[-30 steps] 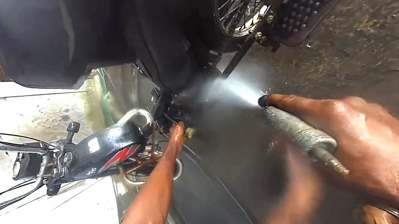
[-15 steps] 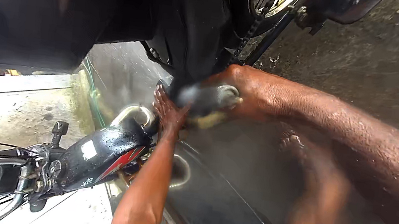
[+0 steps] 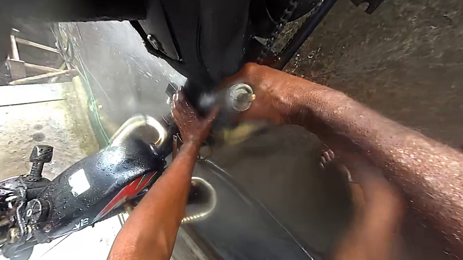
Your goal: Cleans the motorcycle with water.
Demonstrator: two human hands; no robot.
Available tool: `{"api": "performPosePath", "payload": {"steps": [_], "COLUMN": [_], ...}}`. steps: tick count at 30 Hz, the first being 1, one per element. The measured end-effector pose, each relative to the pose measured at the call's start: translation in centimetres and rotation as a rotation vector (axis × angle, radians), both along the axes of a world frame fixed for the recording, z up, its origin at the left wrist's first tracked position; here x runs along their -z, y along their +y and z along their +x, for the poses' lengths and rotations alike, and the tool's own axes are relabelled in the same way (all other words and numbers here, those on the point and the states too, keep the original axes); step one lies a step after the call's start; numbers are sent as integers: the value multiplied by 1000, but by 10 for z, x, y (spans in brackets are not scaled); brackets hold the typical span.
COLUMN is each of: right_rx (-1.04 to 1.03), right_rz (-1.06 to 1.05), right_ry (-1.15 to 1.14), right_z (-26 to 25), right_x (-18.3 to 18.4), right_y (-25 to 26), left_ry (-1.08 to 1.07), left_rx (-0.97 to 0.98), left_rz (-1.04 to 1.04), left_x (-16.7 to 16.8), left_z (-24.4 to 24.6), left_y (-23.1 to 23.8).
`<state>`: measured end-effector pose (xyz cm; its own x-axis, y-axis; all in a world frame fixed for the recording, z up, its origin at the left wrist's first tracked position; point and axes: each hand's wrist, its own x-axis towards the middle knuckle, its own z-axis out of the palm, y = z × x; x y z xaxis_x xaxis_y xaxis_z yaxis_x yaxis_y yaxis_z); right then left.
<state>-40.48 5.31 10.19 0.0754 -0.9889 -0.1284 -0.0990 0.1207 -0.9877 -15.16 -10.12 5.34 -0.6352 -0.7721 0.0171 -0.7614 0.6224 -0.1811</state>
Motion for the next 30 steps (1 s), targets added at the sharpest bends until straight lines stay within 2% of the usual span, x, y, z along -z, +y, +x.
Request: {"api": "performPosePath", "payload": {"steps": [4,13,30], "right_rx": [15,10,44], "right_rz": [24,44,72], "right_ry": [-2,-11,147], "right_z": [7,13,17], "right_x": [-1,-1,-6], "right_y": [-3,-3,25], "left_ry": [49,13,-5], "left_rx": [11,-10,-11], "left_rz": [12,24,115], "left_x": [1,0,-10], "left_z": [2,2,-3], "left_y": [1,2,4]}}
